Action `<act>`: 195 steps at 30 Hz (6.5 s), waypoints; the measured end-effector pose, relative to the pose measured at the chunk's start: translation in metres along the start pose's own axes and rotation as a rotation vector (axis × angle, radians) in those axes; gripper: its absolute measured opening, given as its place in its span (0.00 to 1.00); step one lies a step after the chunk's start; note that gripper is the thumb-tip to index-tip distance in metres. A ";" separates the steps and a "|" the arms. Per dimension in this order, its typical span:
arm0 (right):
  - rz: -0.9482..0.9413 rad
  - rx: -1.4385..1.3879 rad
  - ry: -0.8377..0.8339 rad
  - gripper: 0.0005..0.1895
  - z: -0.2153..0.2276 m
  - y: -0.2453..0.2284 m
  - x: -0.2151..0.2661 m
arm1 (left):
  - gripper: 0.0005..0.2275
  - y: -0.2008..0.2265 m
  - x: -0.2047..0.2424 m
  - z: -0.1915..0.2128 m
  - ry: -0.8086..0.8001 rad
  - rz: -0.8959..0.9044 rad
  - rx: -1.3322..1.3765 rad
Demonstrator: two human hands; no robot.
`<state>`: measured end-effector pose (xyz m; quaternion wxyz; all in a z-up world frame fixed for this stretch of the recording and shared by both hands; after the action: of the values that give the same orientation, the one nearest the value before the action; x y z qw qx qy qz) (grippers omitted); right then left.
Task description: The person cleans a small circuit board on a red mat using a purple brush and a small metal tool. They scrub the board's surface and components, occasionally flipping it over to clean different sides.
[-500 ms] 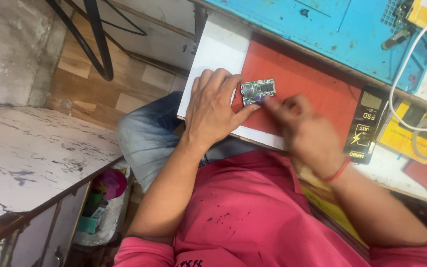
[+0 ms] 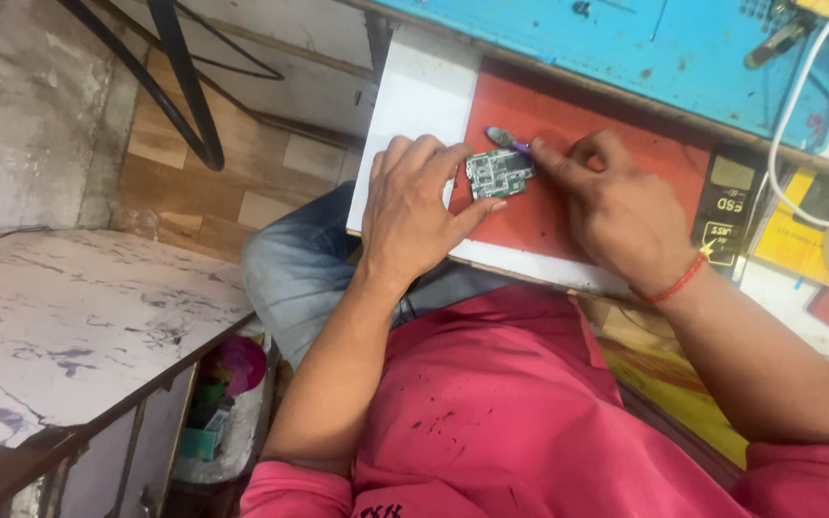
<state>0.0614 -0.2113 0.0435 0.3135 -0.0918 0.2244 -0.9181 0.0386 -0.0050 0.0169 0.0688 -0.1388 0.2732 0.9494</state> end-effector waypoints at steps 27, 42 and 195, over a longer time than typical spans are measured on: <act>-0.189 -0.185 0.030 0.34 -0.020 -0.008 0.026 | 0.18 0.008 -0.003 -0.002 -0.003 -0.014 -0.125; -0.174 -0.196 0.098 0.31 -0.017 -0.012 0.018 | 0.19 0.009 0.012 -0.008 0.075 -0.017 -0.183; -0.069 -0.056 0.016 0.33 -0.011 -0.005 0.018 | 0.20 0.002 0.009 -0.002 0.037 -0.045 -0.144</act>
<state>0.0416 -0.2153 0.0368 0.2771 -0.1006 0.2490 -0.9225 0.0300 -0.0077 0.0137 0.0750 -0.1671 0.2024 0.9620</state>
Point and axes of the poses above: each hand's wrist, its own x-axis away from the middle knuckle, its own z-axis out of the back of the hand, y = z × x, the point moved 4 cm from there along -x, towards the middle knuckle, and after that the axes turned 12 degrees about -x, right-handed, at the moved point
